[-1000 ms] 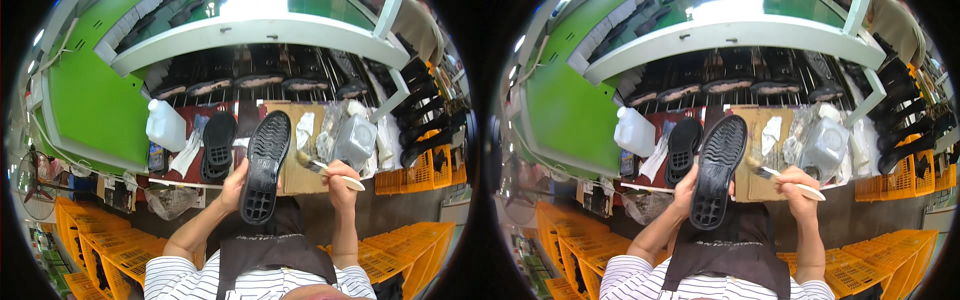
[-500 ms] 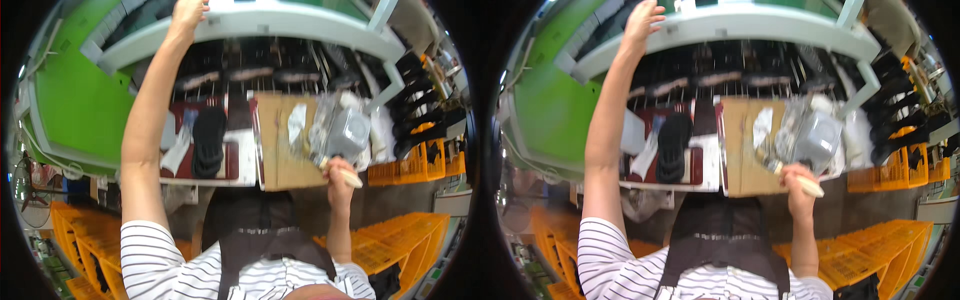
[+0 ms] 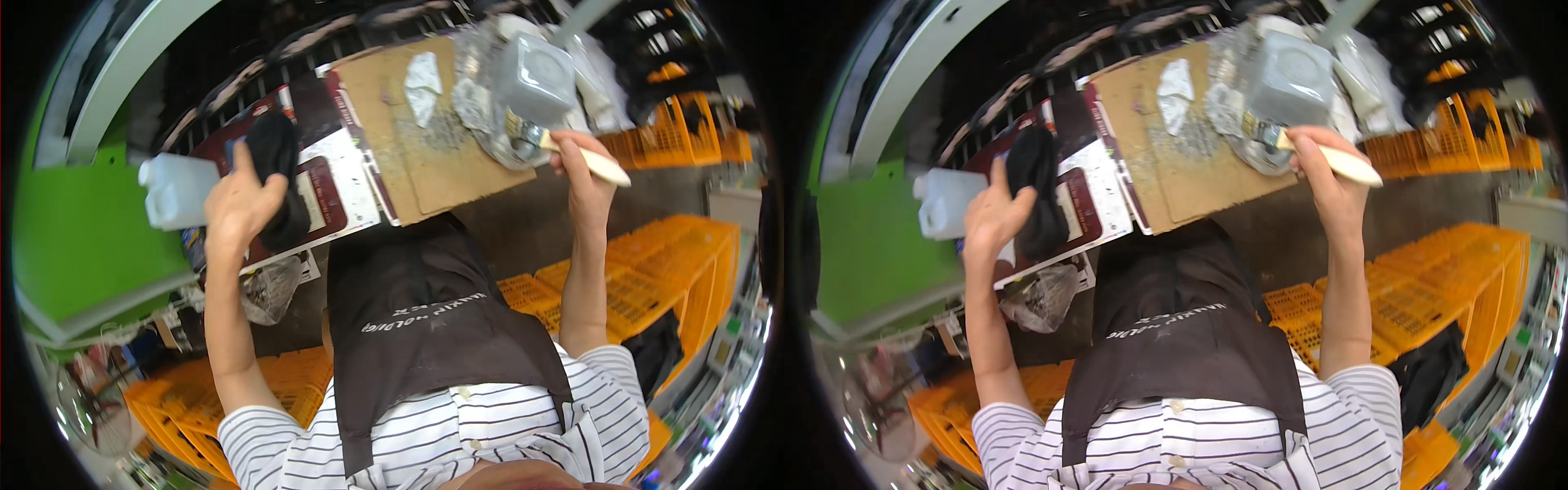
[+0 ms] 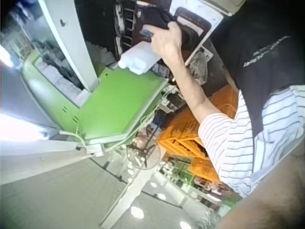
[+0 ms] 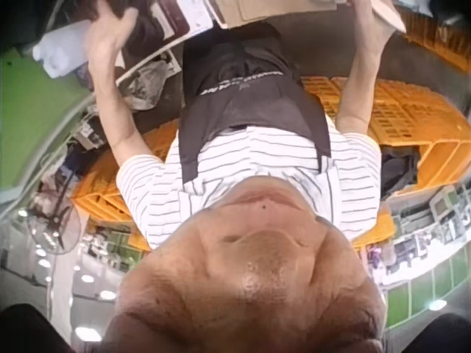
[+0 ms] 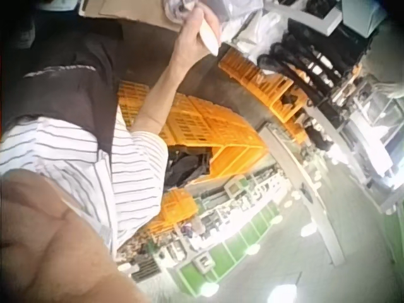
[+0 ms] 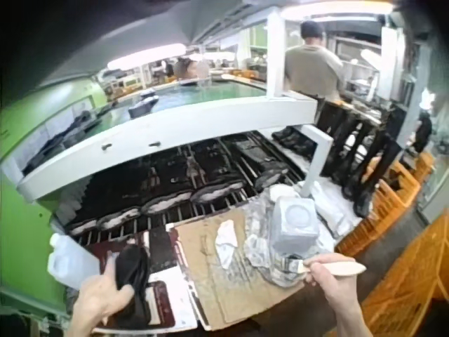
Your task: The person applies adhesive to shoe soles using a brush and places a sole onto a conveyor belt. The person then adjusts their face mask by hand and positions another shoe sole on the workstation.
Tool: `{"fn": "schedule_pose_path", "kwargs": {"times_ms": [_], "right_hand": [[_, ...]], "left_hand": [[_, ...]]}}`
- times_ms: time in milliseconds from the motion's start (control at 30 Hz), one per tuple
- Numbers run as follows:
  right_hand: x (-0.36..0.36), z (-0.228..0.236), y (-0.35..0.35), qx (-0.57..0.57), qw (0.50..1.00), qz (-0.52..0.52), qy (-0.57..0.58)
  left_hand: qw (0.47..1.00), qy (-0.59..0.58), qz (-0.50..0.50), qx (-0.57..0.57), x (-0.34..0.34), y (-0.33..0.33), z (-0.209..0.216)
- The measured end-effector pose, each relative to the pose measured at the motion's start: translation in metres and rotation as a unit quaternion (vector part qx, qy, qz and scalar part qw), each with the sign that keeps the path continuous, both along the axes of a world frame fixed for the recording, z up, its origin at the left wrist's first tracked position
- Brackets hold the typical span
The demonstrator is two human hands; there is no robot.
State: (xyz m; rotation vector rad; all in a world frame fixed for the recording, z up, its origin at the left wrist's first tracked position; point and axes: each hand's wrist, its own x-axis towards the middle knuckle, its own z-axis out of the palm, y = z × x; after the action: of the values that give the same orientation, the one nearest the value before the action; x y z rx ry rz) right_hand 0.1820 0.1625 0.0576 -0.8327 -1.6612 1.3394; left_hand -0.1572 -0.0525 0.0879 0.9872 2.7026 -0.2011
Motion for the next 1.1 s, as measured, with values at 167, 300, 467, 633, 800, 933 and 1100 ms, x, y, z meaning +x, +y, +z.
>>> {"fn": "schedule_pose_path", "kwargs": {"times_ms": [167,300,467,633,800,933,1100], "right_hand": [[0.009,0.008,0.021,0.100,0.984,-0.015,-0.148],[-0.002,-0.008,0.028,0.138,0.957,0.027,-0.254],[-0.005,-0.045,0.033,0.283,0.907,0.051,-0.308],[-0.001,-0.039,0.030,0.098,0.966,-0.010,-0.237],[0.006,-0.033,0.020,-0.013,0.992,-0.075,-0.103],[0.010,-0.040,0.018,0.010,0.988,-0.050,-0.146],[0.014,-0.039,0.002,-0.038,0.986,-0.095,-0.133]], "left_hand": [[0.944,-0.106,0.100,0.297,-0.020,-0.027,0.006],[0.751,-0.292,0.101,0.583,-0.009,-0.045,-0.007],[0.564,-0.481,-0.020,0.671,0.028,-0.025,-0.023],[0.467,-0.557,0.015,0.687,0.047,-0.006,-0.052],[0.469,-0.599,0.079,0.644,0.069,0.021,-0.055],[0.345,-0.704,0.045,0.619,0.082,0.026,-0.065],[0.281,-0.763,0.047,0.580,0.091,0.032,-0.079]]}}
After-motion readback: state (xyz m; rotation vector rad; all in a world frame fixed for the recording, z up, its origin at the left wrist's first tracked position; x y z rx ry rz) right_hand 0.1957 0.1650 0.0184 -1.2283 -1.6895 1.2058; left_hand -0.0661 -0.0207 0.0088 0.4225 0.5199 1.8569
